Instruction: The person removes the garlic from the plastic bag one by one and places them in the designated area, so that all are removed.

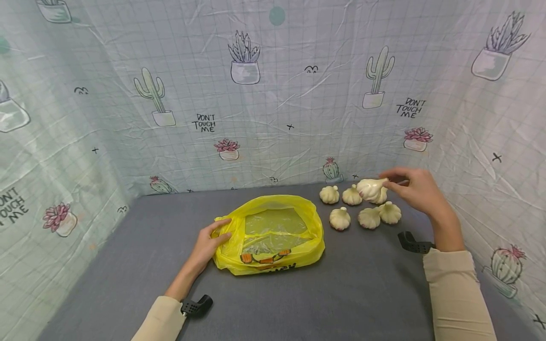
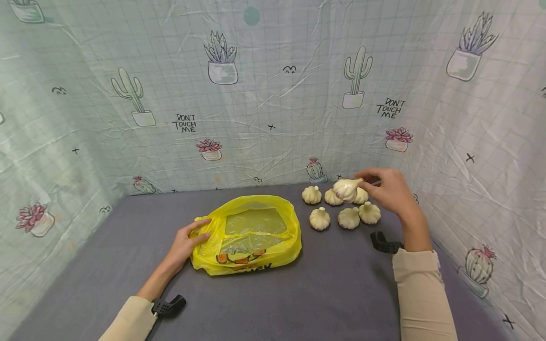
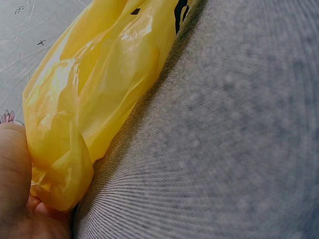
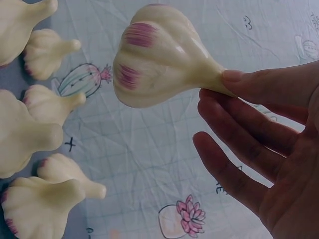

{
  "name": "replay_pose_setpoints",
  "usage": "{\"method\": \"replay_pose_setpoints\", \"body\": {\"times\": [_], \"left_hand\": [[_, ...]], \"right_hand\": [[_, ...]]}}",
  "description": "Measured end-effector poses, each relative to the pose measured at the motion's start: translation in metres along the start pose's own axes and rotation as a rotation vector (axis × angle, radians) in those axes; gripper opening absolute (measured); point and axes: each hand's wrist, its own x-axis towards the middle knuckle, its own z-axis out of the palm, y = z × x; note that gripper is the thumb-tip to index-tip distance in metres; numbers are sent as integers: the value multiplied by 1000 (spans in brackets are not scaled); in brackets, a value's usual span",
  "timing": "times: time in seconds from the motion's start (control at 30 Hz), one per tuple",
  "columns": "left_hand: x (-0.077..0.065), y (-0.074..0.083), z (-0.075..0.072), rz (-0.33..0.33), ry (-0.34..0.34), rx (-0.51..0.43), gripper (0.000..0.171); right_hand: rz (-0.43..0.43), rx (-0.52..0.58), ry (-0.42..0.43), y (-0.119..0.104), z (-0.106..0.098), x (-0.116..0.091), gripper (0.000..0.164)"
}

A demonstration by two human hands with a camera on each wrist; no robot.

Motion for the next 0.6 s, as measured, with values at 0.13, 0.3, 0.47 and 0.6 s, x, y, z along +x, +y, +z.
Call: {"method": "replay_pose_setpoints", "body": {"times": [0.13,0.3,0.47,0.6], "left_hand": [[0,1,0,-7,2,-12,49],[0,2,1,-15,1,-19,48],[0,1,0,-13,-3,-19,48],[0,1,0,-6,-3,-10,48]], "right_hand": [[2,-7,0,2,-1,0,22],[10,-13,-2,4,-4,-1,23],[9,-22,0,7,-5,-2,23],[4,-19,-1,11,-7,-4,22]]}}
